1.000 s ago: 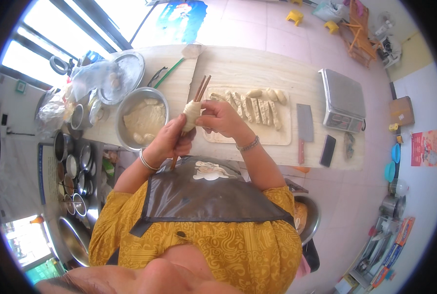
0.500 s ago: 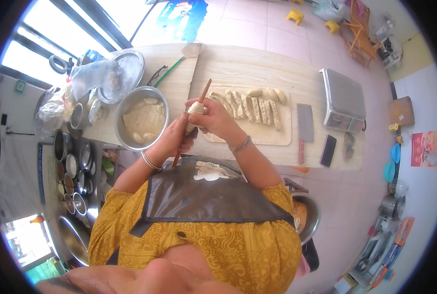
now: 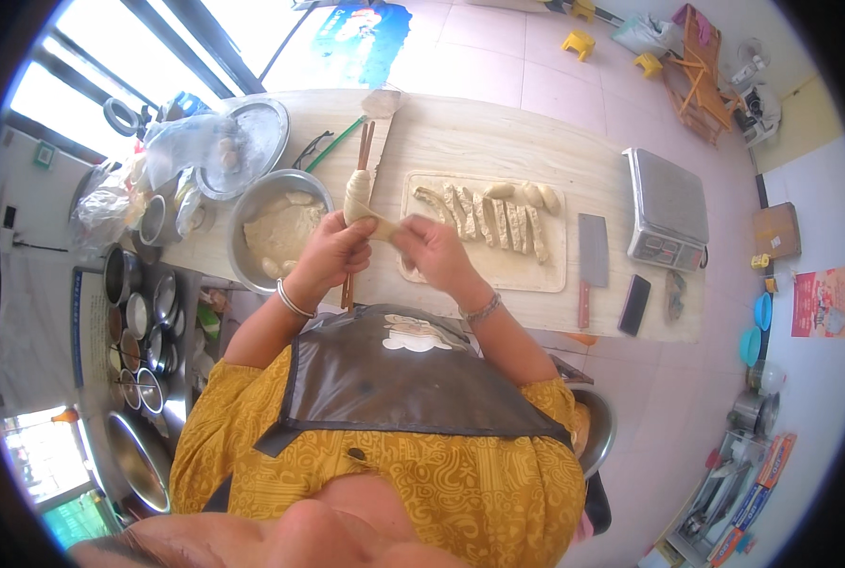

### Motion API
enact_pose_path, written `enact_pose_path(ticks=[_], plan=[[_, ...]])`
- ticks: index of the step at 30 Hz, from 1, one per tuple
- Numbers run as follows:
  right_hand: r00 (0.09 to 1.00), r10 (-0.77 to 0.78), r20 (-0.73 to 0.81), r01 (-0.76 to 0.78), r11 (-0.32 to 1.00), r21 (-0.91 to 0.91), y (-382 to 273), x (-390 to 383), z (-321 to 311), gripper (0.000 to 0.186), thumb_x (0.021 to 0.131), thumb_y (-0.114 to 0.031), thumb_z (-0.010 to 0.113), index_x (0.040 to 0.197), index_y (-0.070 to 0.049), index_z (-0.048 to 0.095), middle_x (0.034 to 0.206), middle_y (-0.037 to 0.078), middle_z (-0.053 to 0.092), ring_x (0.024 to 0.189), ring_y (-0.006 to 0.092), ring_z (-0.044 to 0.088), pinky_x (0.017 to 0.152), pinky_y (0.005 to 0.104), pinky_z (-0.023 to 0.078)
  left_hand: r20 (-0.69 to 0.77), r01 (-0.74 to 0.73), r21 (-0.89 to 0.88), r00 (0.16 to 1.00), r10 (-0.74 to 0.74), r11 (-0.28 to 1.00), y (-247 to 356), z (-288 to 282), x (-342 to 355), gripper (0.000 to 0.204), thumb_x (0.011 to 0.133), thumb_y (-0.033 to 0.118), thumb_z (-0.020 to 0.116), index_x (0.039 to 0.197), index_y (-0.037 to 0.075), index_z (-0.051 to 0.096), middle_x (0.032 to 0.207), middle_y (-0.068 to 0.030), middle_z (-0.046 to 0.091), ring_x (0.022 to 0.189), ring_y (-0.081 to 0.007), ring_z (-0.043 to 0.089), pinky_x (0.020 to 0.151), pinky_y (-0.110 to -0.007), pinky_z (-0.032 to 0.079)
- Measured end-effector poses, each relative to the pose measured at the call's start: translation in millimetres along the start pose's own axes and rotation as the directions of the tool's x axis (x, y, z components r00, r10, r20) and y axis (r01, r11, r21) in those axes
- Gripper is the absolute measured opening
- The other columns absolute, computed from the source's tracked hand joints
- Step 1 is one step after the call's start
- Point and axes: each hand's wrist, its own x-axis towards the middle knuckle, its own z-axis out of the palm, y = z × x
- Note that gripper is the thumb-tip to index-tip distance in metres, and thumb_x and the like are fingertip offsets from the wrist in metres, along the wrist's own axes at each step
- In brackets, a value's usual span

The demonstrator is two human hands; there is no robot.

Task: The person ladles liquid from a pot and then uses chopsticks to twist and shape pieces of dough into decorative rolls on a table.

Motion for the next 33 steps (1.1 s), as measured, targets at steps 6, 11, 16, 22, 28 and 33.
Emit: enact_pose_path(ticks=[6,11,16,22,28,33], plan=[[0.880,-0.438,-0.181,0.390,0.886,-0.251,2,24,10,0.015,0.087,-0.013,0.057,0.078,-0.003,0.053,0.067,0.003,0.053,0.061,0.0089,0.048,0.057,0.0254,0.040,0.028,0.063,0.186,0.997,-0.069,0.981,-12,8,4,0.011,0.087,0.014,0.060,0.089,0.005,0.052,0.058,0.0060,0.037,0.041,-0.0029,0.030,0.036,-0.020,0.023],[0.964,-0.130,-0.233,0.198,0.933,0.300,14,25,4,0.018,0.085,-0.016,0.060,0.076,-0.003,0.054,0.065,0.008,0.053,0.057,0.0161,0.050,0.055,0.0268,0.041,0.060,0.091,0.161,0.993,-0.102,0.983,-9,9,0,0.011,0.087,0.014,0.059,0.088,0.004,0.053,0.056,0.0063,0.037,0.040,-0.0028,0.031,0.036,-0.020,0.023],[0.838,-0.544,-0.041,0.445,0.724,-0.526,-21,26,0,0.021,0.084,-0.019,0.064,0.073,-0.002,0.059,0.060,0.004,0.058,0.054,0.0068,0.052,0.049,0.0268,0.042,-0.009,0.053,0.489,0.998,-0.055,0.871,-11,1,6,0.015,0.087,0.016,0.059,0.092,0.003,0.053,0.056,0.0061,0.039,0.039,-0.0028,0.031,0.035,-0.021,0.023],[0.964,-0.177,-0.199,0.223,0.945,0.238,8,52,-9,0.021,0.086,-0.020,0.062,0.076,-0.002,0.060,0.070,0.000,0.060,0.063,0.0053,0.052,0.055,0.0209,0.043,0.277,0.324,-0.059,0.914,-0.296,0.944,-10,5,-12,0.016,0.086,0.015,0.059,0.082,0.007,0.045,0.054,0.0046,0.032,0.039,-0.0048,0.025,0.035,-0.021,0.021],[0.976,-0.123,-0.179,0.183,0.909,0.375,-5,42,12,0.027,0.090,-0.025,0.056,0.075,-0.003,0.060,0.071,0.000,0.059,0.065,0.0044,0.051,0.056,0.0205,0.042,0.595,0.523,-0.431,0.777,-0.204,0.735,-28,-1,-9,0.009,0.085,0.010,0.054,0.083,0.005,0.047,0.053,0.0040,0.028,0.044,-0.0054,0.027,0.037,-0.022,0.023],[0.943,-0.101,-0.317,0.143,0.984,0.111,10,43,6,0.028,0.091,-0.026,0.055,0.078,-0.002,0.060,0.069,0.001,0.059,0.061,0.0054,0.050,0.054,0.0219,0.042,-0.040,-0.260,0.550,0.941,0.336,0.794,-37,4,-17,0.020,0.089,0.020,0.050,0.086,0.000,0.054,0.053,0.0025,0.033,0.045,-0.0048,0.030,0.038,-0.022,0.024]])
